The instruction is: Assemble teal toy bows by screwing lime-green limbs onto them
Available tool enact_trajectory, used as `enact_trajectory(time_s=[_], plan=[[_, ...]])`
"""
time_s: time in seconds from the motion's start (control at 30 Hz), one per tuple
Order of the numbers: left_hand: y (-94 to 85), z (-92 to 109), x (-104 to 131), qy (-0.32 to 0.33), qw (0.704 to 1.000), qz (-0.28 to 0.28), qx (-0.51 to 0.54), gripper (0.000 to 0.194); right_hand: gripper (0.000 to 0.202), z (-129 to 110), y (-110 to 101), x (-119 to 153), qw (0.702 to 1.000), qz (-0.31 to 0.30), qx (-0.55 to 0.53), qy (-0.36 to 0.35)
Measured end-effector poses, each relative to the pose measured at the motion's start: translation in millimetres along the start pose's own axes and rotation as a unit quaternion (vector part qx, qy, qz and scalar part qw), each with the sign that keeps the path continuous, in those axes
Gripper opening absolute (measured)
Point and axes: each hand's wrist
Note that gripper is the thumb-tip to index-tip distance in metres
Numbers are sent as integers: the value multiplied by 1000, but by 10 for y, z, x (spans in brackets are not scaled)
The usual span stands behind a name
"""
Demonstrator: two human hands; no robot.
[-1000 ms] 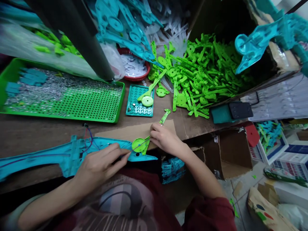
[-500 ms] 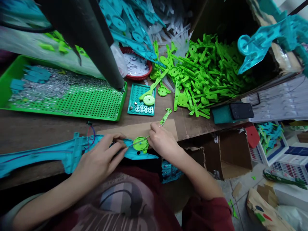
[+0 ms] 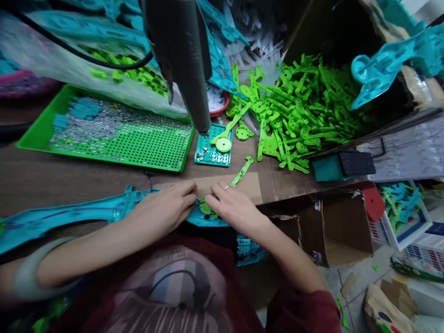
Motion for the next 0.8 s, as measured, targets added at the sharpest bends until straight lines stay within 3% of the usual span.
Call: enact_trajectory(time_s=[0.07,0.3,0.4,0.57,0.67,0.8], plan=[[-1,6,-8,-1,1000,1,-4,21,16,-3,7,7,999,1,-23,-34],[82,-30,-32,23,999,23,-10,22,15,-162,25,-29,997,25,-74,6],[104,-155,-38,59,997,45,34,23,18,-256,30,-62,998,26,-59,19],[39,-479,-19,156,978,32,133,28,17,-346,0,-83,999,12,-27,41],[-35,-545,-15,180,979,32,94,32,16,-366,-13,-86,999,9,-26,47],[-129,-453,-72,205,979,-22,4,24,17,-376,-3,-84,998,3,-28,57]])
Point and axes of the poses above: each hand's wrist, its own x-axis away from the middle knuckle, its own y-axis out of the palm, z = x × y, and after that the axes turned 8 degrees about x, right-handed
